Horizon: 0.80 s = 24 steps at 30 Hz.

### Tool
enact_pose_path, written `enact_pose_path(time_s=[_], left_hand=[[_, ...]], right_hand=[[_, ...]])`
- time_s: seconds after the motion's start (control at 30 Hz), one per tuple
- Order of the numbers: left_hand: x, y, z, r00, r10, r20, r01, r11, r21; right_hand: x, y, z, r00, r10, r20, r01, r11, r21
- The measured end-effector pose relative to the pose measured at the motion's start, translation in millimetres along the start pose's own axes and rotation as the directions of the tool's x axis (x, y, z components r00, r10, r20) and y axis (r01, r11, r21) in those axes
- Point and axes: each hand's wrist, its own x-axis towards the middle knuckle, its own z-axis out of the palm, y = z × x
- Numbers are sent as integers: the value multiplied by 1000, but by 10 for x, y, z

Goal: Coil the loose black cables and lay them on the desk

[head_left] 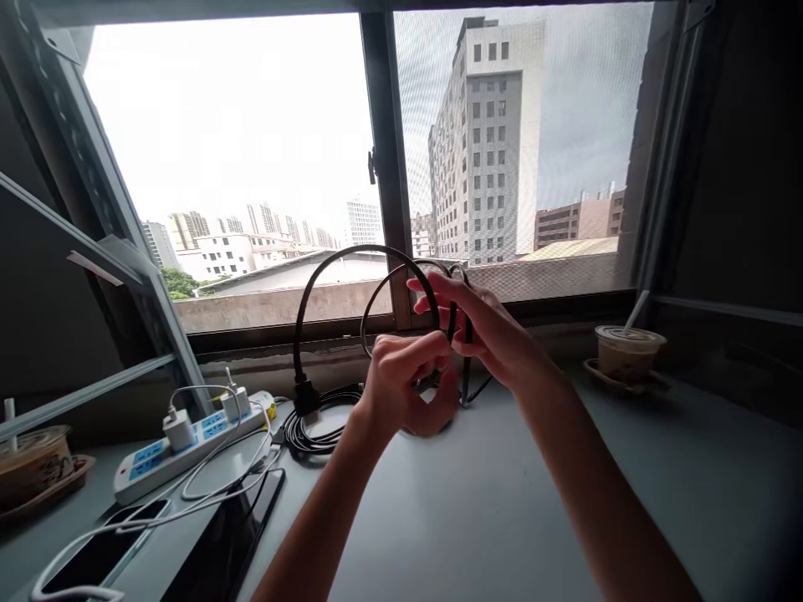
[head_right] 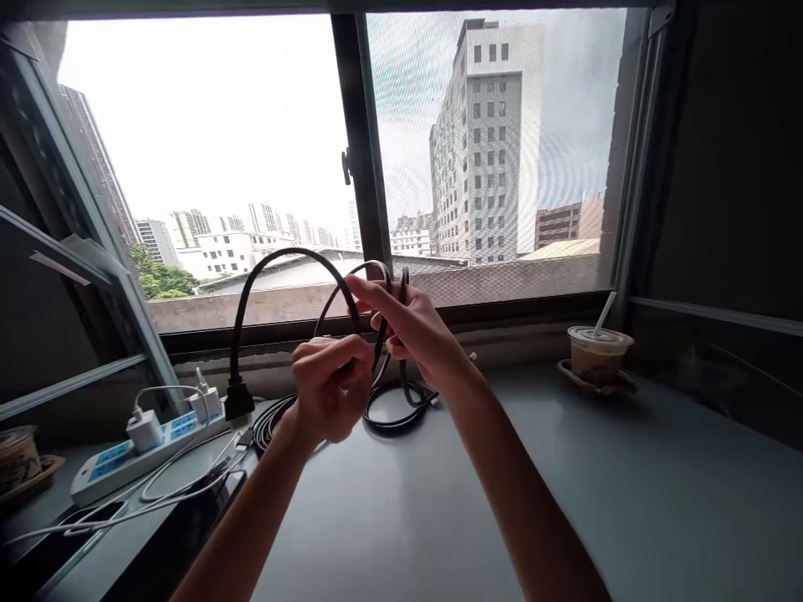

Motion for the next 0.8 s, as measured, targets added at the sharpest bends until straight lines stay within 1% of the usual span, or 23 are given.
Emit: enact_pose_path(time_s=[0.03, 0.07, 0.1, 0.13, 0.17, 0.23, 0.27, 0.33, 0.37, 0.4, 0.43, 0.5, 0.57, 0.6, 0.63, 0.7, 0.73, 0.8], left_hand=[[5, 7, 10, 990, -84, 114, 92, 994, -63], [13, 11, 12, 959, -168, 229, 198, 973, -118], [25, 14, 5, 914, -236, 329, 302, 939, -165], [39, 18, -10, 869, -280, 407, 387, 899, -207], [53, 25, -30, 835, -305, 458, 449, 860, -245], [81, 51, -75, 795, -335, 505, 521, 804, -286], [95, 72, -95, 777, -356, 519, 545, 793, -273], [124, 126, -123, 731, -428, 532, 581, 798, -157], [140, 155, -131, 717, -471, 514, 583, 809, -71], [158, 183, -137, 715, -513, 476, 572, 820, 24], [176, 205, -145, 728, -545, 416, 552, 826, 116], [213, 229, -174, 780, -571, 256, 518, 818, 250], [241, 221, -233, 833, -545, 92, 494, 808, 320], [248, 206, -273, 854, -520, 36, 477, 808, 345], [250, 186, -315, 871, -491, 5, 455, 810, 369], [238, 133, -389, 893, -449, 11, 403, 813, 419], [224, 98, -413, 894, -446, 40, 385, 811, 440], [185, 10, -419, 877, -471, 96, 379, 800, 466]], right_hand=[[-3, 5, -5, 1000, -19, -10, 19, 999, -45], [-10, 6, -11, 999, -47, -3, 47, 996, -73], [-21, 5, -17, 996, -82, 20, 84, 993, -87], [-34, 2, -23, 992, -119, 48, 123, 988, -90], [-46, -2, -27, 987, -147, 71, 153, 984, -92], [-57, -3, -34, 983, -164, 79, 173, 978, -120], [-50, 5, -37, 984, -166, 67, 175, 973, -148], [-6, 42, -48, 984, -178, 23, 179, 960, -216], [28, 69, -57, 981, -192, -4, 185, 950, -252], [63, 97, -69, 978, -206, -35, 188, 939, -287], [97, 122, -82, 975, -211, -66, 180, 931, -319], [139, 150, -107, 980, -170, -104, 124, 930, -347], [132, 140, -120, 991, -100, -91, 62, 934, -353], [113, 124, -119, 993, -72, -93, 32, 928, -372], [87, 106, -115, 992, -61, -109, 11, 912, -410], [30, 72, -98, 981, -101, -164, -4, 842, -540], [4, 60, -87, 973, -143, -183, 2, 794, -608], [-43, 42, -60, 956, -250, -155, 72, 711, -700]])
